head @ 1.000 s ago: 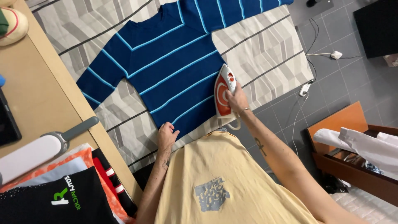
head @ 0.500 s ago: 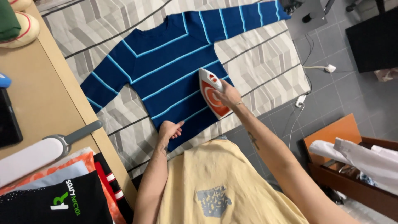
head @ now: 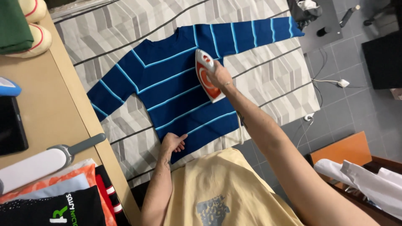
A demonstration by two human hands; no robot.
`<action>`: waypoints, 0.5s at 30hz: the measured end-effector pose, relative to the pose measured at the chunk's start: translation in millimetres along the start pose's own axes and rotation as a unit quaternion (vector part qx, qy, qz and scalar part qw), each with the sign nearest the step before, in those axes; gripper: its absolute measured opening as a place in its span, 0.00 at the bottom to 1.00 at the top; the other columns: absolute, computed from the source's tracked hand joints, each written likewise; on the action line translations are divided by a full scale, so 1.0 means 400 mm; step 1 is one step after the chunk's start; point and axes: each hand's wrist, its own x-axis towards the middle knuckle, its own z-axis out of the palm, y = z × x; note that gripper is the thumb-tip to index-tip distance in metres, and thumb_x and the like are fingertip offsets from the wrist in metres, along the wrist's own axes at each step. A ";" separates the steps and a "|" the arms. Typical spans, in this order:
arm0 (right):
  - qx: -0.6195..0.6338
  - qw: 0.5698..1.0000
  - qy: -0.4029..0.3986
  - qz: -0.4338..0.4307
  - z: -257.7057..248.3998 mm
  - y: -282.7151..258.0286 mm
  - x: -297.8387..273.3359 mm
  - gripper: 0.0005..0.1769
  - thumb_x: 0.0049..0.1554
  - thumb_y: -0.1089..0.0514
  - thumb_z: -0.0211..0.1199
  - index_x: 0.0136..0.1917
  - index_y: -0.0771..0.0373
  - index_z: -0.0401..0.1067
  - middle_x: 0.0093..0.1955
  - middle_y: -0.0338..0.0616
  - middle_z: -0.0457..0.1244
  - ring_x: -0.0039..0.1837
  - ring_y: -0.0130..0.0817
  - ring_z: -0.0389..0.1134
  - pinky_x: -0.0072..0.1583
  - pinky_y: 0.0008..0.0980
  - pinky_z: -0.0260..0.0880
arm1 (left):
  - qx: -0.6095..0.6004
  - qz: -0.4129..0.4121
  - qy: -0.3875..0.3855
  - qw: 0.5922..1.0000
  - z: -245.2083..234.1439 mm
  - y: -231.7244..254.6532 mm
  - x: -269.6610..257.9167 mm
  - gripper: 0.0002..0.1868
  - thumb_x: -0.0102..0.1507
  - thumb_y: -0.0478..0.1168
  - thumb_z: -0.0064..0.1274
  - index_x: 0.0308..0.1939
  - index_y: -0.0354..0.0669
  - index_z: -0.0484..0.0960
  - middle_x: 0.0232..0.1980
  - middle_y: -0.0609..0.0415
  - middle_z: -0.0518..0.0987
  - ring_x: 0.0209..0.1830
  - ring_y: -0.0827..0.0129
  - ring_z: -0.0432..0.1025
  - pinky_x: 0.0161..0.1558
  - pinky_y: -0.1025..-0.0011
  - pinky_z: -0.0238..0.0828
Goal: A person is ironing a blue striped long-sleeved top on a table used as an ironing board.
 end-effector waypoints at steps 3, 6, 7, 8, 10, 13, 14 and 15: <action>-0.023 1.000 0.018 -0.011 0.014 -0.020 0.103 0.30 0.60 0.38 0.61 0.70 0.48 0.59 0.60 0.61 0.68 0.65 0.59 0.69 0.68 0.53 0.70 | -0.005 0.002 -0.013 1.000 -0.011 0.008 0.008 0.27 0.61 0.57 0.60 0.30 0.31 0.86 0.26 0.38 0.84 0.16 0.62 0.77 0.17 0.75 0.74; -0.021 0.999 0.032 -0.006 -0.005 -0.072 0.133 0.29 0.62 0.39 0.60 0.69 0.50 0.57 0.60 0.63 0.68 0.65 0.59 0.69 0.69 0.52 0.70 | -0.018 0.002 -0.014 1.000 -0.021 0.038 -0.026 0.27 0.61 0.56 0.61 0.28 0.31 0.87 0.25 0.38 0.84 0.16 0.61 0.77 0.17 0.74 0.74; -0.026 0.999 0.036 0.003 -0.004 -0.081 0.157 0.28 0.62 0.39 0.60 0.69 0.50 0.57 0.60 0.63 0.68 0.64 0.59 0.70 0.68 0.52 0.71 | -0.014 0.000 -0.016 1.000 -0.026 0.050 -0.037 0.27 0.61 0.57 0.60 0.29 0.31 0.87 0.26 0.38 0.84 0.15 0.62 0.77 0.17 0.75 0.73; -0.032 0.999 0.040 0.011 -0.003 -0.089 0.179 0.28 0.62 0.38 0.59 0.68 0.50 0.57 0.59 0.63 0.68 0.64 0.60 0.70 0.67 0.52 0.71 | -0.010 -0.002 -0.017 1.000 -0.031 0.062 -0.049 0.27 0.61 0.57 0.58 0.29 0.31 0.86 0.26 0.39 0.84 0.15 0.62 0.77 0.16 0.76 0.73; -0.038 0.998 0.038 0.014 0.008 -0.081 0.242 0.28 0.61 0.37 0.60 0.66 0.48 0.57 0.58 0.61 0.68 0.63 0.58 0.70 0.66 0.51 0.72 | -0.005 -0.013 -0.016 1.000 -0.037 0.079 -0.062 0.28 0.61 0.58 0.59 0.29 0.31 0.87 0.26 0.39 0.84 0.15 0.62 0.77 0.17 0.75 0.74; -0.007 0.999 0.040 0.015 -0.016 -0.110 0.273 0.25 0.59 0.39 0.59 0.64 0.51 0.61 0.56 0.58 0.69 0.58 0.59 0.71 0.59 0.52 0.72 | 0.025 -0.045 -0.003 0.999 -0.040 0.139 -0.100 0.28 0.61 0.58 0.57 0.27 0.33 0.86 0.24 0.44 0.84 0.15 0.65 0.74 0.21 0.74 0.71; 0.029 0.999 0.041 0.015 -0.031 -0.123 0.271 0.24 0.57 0.43 0.59 0.62 0.55 0.63 0.55 0.57 0.69 0.54 0.62 0.70 0.54 0.55 0.71 | 0.050 -0.070 0.007 0.996 -0.037 0.164 -0.117 0.28 0.62 0.59 0.55 0.24 0.34 0.85 0.22 0.48 0.83 0.15 0.69 0.71 0.24 0.74 0.67; 0.030 0.999 0.039 0.018 -0.028 -0.124 0.274 0.24 0.57 0.43 0.59 0.62 0.55 0.63 0.55 0.57 0.69 0.54 0.62 0.70 0.54 0.55 0.71 | 0.052 -0.073 0.006 0.996 -0.039 0.174 -0.125 0.28 0.62 0.59 0.55 0.24 0.34 0.85 0.22 0.48 0.83 0.15 0.69 0.71 0.24 0.74 0.67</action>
